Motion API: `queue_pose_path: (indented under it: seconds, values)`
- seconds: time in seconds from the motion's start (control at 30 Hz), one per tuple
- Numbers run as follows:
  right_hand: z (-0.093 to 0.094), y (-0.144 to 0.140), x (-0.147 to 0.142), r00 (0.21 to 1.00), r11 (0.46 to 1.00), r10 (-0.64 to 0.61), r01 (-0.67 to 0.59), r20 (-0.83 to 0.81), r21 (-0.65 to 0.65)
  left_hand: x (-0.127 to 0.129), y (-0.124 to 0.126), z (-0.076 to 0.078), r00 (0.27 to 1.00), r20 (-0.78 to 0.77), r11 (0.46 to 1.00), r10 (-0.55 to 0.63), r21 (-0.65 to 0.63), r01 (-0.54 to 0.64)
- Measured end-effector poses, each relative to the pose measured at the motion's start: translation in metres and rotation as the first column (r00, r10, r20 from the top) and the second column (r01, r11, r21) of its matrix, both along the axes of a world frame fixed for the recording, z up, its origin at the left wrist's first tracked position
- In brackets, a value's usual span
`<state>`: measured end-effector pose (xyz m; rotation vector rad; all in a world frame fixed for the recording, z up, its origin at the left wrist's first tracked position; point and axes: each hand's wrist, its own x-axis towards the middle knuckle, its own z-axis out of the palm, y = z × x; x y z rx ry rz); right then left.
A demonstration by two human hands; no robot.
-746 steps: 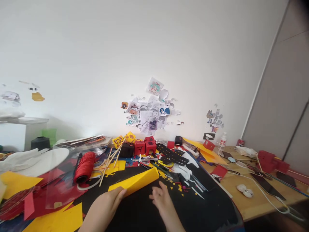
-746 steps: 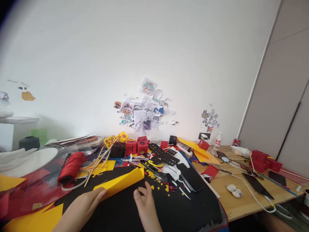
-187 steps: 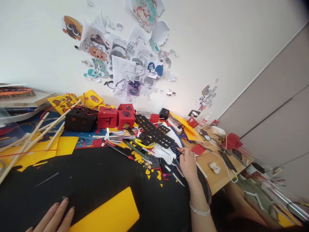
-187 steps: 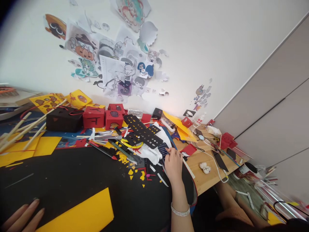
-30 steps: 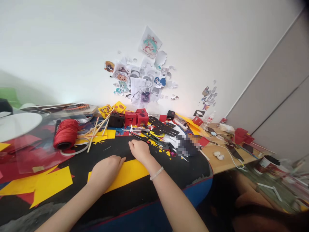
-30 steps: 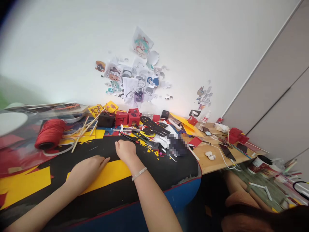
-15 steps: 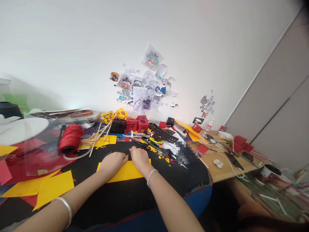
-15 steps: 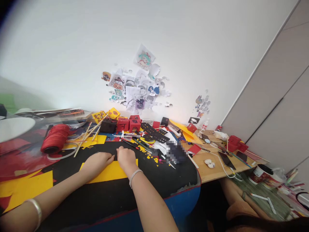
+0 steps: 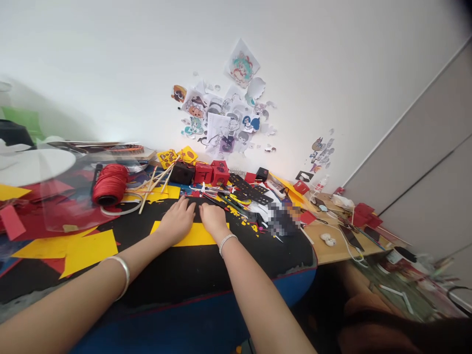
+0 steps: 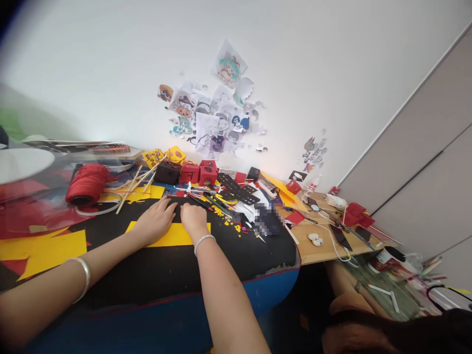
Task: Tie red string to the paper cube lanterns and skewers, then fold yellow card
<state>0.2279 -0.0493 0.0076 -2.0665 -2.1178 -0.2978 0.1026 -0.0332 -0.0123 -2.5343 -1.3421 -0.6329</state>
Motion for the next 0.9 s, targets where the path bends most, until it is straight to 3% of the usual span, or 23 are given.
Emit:
queue_pose_path:
  seconds: [0.23,0.47,0.77,0.9]
  values:
    - [0.000,0.002,-0.001,1.000,1.000,-0.002,0.002,0.008,0.011,0.006,0.014,0.013,0.995,0.046,0.996,0.085,0.018,-0.086]
    - [-0.001,0.002,-0.001,1.000,1.000,-0.006,0.006,0.030,0.022,0.006,0.024,0.015,0.934,0.155,0.947,0.322,-0.039,-0.320]
    - [-0.003,-0.001,-0.003,0.998,0.998,-0.057,0.056,0.024,0.009,0.014,0.021,0.004,0.916,0.217,0.938,0.338,0.005,-0.347]
    - [0.019,-0.011,-0.009,0.996,0.995,-0.091,0.091,0.004,0.038,0.015,0.020,0.003,0.890,0.285,0.930,0.356,-0.009,-0.369]
